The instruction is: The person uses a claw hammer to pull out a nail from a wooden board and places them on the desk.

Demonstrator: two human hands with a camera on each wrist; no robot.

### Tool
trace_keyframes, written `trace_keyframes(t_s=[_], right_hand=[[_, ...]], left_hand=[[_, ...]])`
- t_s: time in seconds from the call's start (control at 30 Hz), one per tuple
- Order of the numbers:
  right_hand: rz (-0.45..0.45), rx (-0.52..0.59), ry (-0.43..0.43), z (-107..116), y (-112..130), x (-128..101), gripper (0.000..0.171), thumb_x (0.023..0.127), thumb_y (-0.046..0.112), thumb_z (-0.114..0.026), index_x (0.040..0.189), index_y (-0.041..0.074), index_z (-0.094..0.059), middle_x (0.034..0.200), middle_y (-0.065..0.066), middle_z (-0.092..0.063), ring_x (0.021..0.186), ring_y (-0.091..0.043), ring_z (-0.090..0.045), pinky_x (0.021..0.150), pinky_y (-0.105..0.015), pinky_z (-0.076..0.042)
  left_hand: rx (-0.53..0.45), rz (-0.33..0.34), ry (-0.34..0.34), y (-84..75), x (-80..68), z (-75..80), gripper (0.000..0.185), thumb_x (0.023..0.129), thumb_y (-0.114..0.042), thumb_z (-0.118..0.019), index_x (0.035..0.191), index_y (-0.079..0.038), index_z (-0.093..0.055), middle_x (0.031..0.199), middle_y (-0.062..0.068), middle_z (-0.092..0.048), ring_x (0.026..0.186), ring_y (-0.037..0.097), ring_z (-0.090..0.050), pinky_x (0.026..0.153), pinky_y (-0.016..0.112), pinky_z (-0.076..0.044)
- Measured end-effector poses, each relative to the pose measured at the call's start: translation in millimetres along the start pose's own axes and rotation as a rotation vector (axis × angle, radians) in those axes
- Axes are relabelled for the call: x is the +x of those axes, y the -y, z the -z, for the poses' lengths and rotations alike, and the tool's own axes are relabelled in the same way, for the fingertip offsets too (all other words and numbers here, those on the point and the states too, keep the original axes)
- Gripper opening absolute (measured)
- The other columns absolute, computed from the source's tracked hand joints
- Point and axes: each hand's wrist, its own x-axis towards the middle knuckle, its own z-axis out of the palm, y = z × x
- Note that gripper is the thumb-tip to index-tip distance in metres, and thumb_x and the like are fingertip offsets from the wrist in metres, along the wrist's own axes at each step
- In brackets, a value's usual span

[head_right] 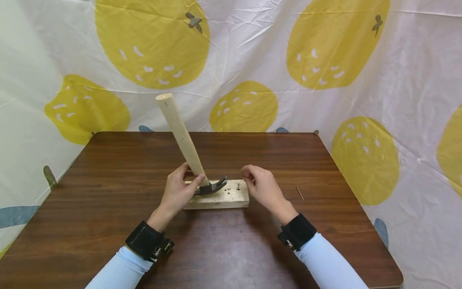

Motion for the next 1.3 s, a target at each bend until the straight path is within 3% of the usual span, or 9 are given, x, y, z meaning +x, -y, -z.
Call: trace_keyframes(t_s=[0.63,0.9,1.07,1.3], right_hand=[[-0.225,-0.216,0.098,28.9,-59.4,-44.9,0.017,0.087,-0.008,-0.073,0.103,-0.002,-0.071,0.092,-0.014,-0.073,0.084,-0.032,-0.070,0.073,-0.047,-0.058],[-0.354,-0.278,0.183,38.1,-67.8,-57.5,0.009,0.092,-0.007,-0.066,0.100,-0.004,-0.070,0.091,-0.018,-0.072,0.078,-0.033,-0.069,0.066,-0.048,-0.057],[-0.428,-0.302,0.241,42.8,-70.2,-60.8,0.014,0.091,-0.008,-0.063,0.103,-0.005,-0.069,0.083,-0.015,-0.069,0.069,-0.028,-0.064,0.058,-0.043,-0.053],[-0.509,-0.313,0.281,49.4,-72.6,-62.6,0.015,0.094,-0.004,-0.060,0.107,-0.005,-0.069,0.086,-0.017,-0.069,0.066,-0.026,-0.061,0.054,-0.040,-0.051]], left_hand=[[0.051,0.003,0.039,-4.7,2.2,-5.0,0.021,0.090,-0.006,-0.079,0.107,-0.001,-0.068,0.095,0.010,-0.069,0.089,0.024,-0.069,0.066,0.029,-0.060],[0.075,-0.008,0.057,-5.8,3.0,-7.9,0.021,0.091,-0.007,-0.079,0.108,-0.001,-0.068,0.098,0.010,-0.069,0.090,0.025,-0.069,0.067,0.030,-0.060],[0.095,-0.044,0.060,-6.2,2.9,-9.4,0.021,0.091,-0.007,-0.080,0.107,-0.001,-0.068,0.098,0.010,-0.070,0.090,0.026,-0.069,0.070,0.035,-0.061],[0.099,-0.060,0.063,-6.5,2.6,-11.0,0.023,0.090,-0.007,-0.080,0.108,0.000,-0.068,0.098,0.011,-0.070,0.089,0.025,-0.069,0.072,0.037,-0.060]])
